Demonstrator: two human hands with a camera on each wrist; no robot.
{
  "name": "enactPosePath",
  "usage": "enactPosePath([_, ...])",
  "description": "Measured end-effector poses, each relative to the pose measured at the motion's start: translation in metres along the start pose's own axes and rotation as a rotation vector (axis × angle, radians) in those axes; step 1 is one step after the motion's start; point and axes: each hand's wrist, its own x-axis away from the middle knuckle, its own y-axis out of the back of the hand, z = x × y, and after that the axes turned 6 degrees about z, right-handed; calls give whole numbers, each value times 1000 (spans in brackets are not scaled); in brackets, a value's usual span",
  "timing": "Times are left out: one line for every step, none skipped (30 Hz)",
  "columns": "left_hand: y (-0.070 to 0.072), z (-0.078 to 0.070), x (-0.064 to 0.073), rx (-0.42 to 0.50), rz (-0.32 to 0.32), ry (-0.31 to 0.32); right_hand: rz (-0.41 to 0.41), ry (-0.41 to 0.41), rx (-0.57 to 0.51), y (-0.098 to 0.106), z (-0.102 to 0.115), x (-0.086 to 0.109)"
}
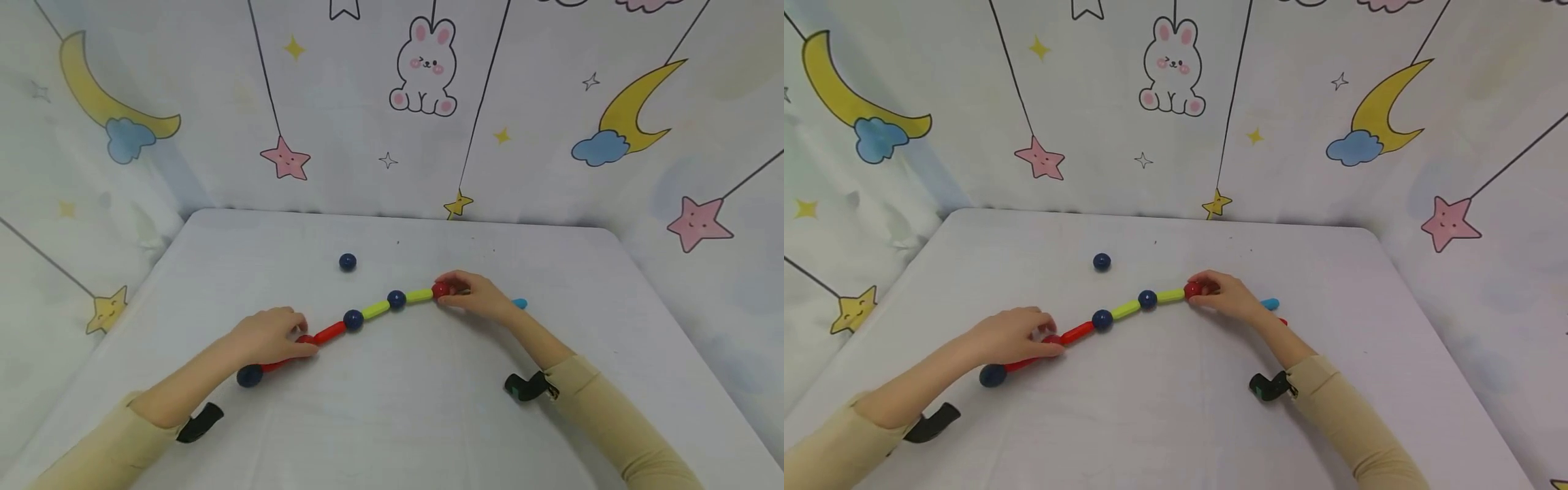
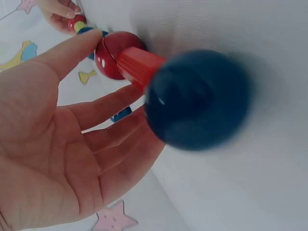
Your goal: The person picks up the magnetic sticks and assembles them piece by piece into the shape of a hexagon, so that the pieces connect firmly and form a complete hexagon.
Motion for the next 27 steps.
enactPosePath([0,4,8,5,4,4,3,3,1,0,0,0])
enactPosePath([-1,7,15,16,10,5,4,5,-3,-1,0,0])
enactPosePath([-2,10,21,28,12,3,4,7,-4,-1,0,0])
enactPosePath([-4,12,26,38,12,4,4,9,-6,-1,1,0])
enactPosePath([-5,14,31,46,9,1,4,10,-4,0,1,1])
enactPosePath([-7,16,34,58,0,-1,1,12,-6,0,1,1])
enactPosePath([-10,17,36,66,-13,-7,-1,15,-7,1,2,2])
enactPosePath([-12,18,38,75,-27,-9,-3,15,-8,1,2,2])
enactPosePath([-14,19,38,83,-40,-12,-3,16,-9,1,2,2])
enactPosePath([-16,20,39,98,-50,-14,-3,15,-9,1,3,2])
enactPosePath([-18,20,39,114,-57,-17,-2,16,-8,0,3,3])
enactPosePath([-20,20,38,131,-60,-22,-1,19,-5,0,4,3])
enactPosePath([-21,20,37,149,-62,-30,-1,15,-4,-1,4,3])
enactPosePath([-23,20,36,175,-60,-36,-2,10,-5,-1,4,3])
enactPosePath([-25,19,35,203,-56,-37,-3,6,-6,-2,4,3])
enactPosePath([-27,19,34,234,-52,-36,-3,7,1,-2,4,3])
enactPosePath([-29,18,33,260,-52,-30,-4,2,-1,-3,4,3])
enactPosePath([-32,17,32,286,-54,-21,-6,1,3,-3,4,3])
enactPosePath([-34,16,31,319,-56,-9,-10,-4,-1,-3,4,3])
enactPosePath([-36,14,30,357,-57,12,-11,-5,2,-3,3,4])
enactPosePath([-39,13,28,401,-57,38,-12,-5,5,-3,4,4])
enactPosePath([-41,11,27,446,-59,62,-14,-4,8,-3,4,4])
enactPosePath([-43,9,27,488,-61,82,-17,-6,7,-4,4,4])
enactPosePath([-45,8,26,537,-60,100,-18,-2,12,-3,4,5])
enactPosePath([-47,6,25,586,-56,116,-20,-4,8,-3,4,5])
enactPosePath([-48,4,24,630,-54,130,-19,0,11,-3,4,5])
enactPosePath([-50,3,23,679,-49,144,-18,4,11,-4,4,5])
